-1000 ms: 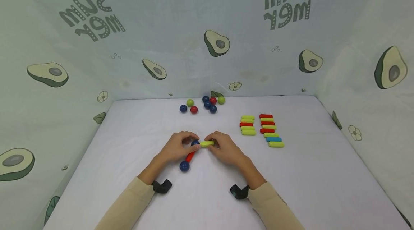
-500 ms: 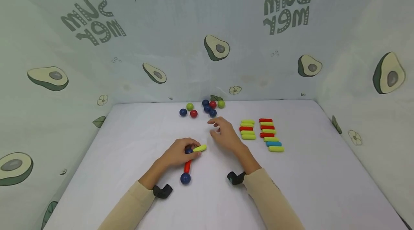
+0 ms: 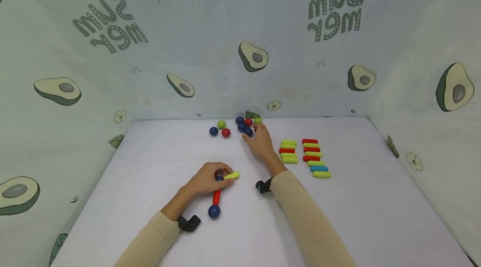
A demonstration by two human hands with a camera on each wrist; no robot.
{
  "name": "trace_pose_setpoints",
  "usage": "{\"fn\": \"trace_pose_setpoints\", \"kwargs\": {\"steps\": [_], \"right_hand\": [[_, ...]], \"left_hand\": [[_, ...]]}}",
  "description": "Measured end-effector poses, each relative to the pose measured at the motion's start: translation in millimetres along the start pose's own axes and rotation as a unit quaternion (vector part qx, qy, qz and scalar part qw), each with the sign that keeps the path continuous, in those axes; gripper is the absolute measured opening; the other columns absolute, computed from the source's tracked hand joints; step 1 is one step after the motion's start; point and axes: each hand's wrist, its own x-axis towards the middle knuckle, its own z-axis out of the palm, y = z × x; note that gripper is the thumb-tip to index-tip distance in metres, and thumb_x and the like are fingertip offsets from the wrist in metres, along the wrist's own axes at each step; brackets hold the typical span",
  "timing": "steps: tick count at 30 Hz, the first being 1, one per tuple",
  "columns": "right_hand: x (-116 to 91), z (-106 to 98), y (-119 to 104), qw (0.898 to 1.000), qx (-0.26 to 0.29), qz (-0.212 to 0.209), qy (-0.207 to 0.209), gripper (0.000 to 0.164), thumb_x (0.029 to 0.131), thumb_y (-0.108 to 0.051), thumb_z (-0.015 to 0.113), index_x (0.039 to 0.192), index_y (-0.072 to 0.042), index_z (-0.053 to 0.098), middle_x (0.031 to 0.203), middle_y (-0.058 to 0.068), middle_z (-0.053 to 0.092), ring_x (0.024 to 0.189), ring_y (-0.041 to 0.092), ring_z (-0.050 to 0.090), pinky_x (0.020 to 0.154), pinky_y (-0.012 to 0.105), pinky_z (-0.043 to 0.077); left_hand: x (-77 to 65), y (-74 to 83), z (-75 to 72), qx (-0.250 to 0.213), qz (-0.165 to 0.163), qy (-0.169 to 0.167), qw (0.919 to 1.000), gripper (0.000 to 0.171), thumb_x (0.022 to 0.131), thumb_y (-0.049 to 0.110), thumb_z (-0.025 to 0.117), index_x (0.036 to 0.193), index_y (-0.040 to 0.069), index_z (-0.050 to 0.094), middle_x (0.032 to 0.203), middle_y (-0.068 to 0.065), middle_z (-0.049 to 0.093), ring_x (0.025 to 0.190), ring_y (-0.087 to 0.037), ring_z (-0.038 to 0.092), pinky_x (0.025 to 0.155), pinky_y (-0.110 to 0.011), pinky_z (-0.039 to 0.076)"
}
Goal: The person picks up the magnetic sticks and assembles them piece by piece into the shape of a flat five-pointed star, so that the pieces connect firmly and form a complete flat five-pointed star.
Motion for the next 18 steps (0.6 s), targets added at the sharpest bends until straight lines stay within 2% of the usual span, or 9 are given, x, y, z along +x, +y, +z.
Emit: {"fn": "trace_pose_setpoints", "kwargs": {"steps": [5,8,14,18], "right_hand": [[-1.8,-0.1,-2.0,0.999,-0.018,-0.024,-0.013,0.047,0.100,-0.026,0.066,0.138,-0.003,0.052,0.127,0.017,0.060,0.105,0.031,0.057,0.094,0.045,0.052],[-10.6,-0.8,-1.7,0.999,-0.013,-0.030,-0.007,0.041,0.098,-0.022,0.067,0.133,-0.005,0.055,0.125,0.016,0.062,0.102,0.031,0.056,0.092,0.044,0.052],[-41.2,-4.6,2.2,1.000,0.008,-0.022,-0.013,0.037,0.093,-0.019,0.074,0.124,-0.008,0.057,0.123,0.016,0.066,0.103,0.029,0.062,0.093,0.044,0.055],[-66.7,-11.4,4.6,0.999,0.021,-0.030,-0.033,0.038,0.091,-0.019,0.078,0.121,-0.008,0.058,0.120,0.016,0.068,0.101,0.028,0.066,0.093,0.044,0.057]], "left_hand": [[-0.2,-0.3,-1.8,-0.004,0.008,0.002,1.0000,0.025,0.090,0.042,0.077,0.105,0.022,0.076,0.080,0.011,0.059,0.073,-0.005,0.050,0.065,-0.020,0.039],[-1.2,-1.6,-1.3,-0.009,0.012,0.009,0.9998,0.022,0.090,0.039,0.077,0.103,0.022,0.075,0.080,0.010,0.058,0.073,-0.005,0.050,0.065,-0.020,0.039],[-1.7,-2.6,0.7,-0.013,0.008,0.014,0.9998,0.019,0.092,0.039,0.076,0.103,0.024,0.074,0.080,0.010,0.057,0.073,-0.007,0.050,0.066,-0.021,0.039],[-0.1,-2.5,2.0,-0.013,0.013,0.013,0.9997,0.019,0.092,0.039,0.075,0.104,0.024,0.074,0.080,0.009,0.056,0.072,-0.007,0.049,0.065,-0.021,0.039]]}}
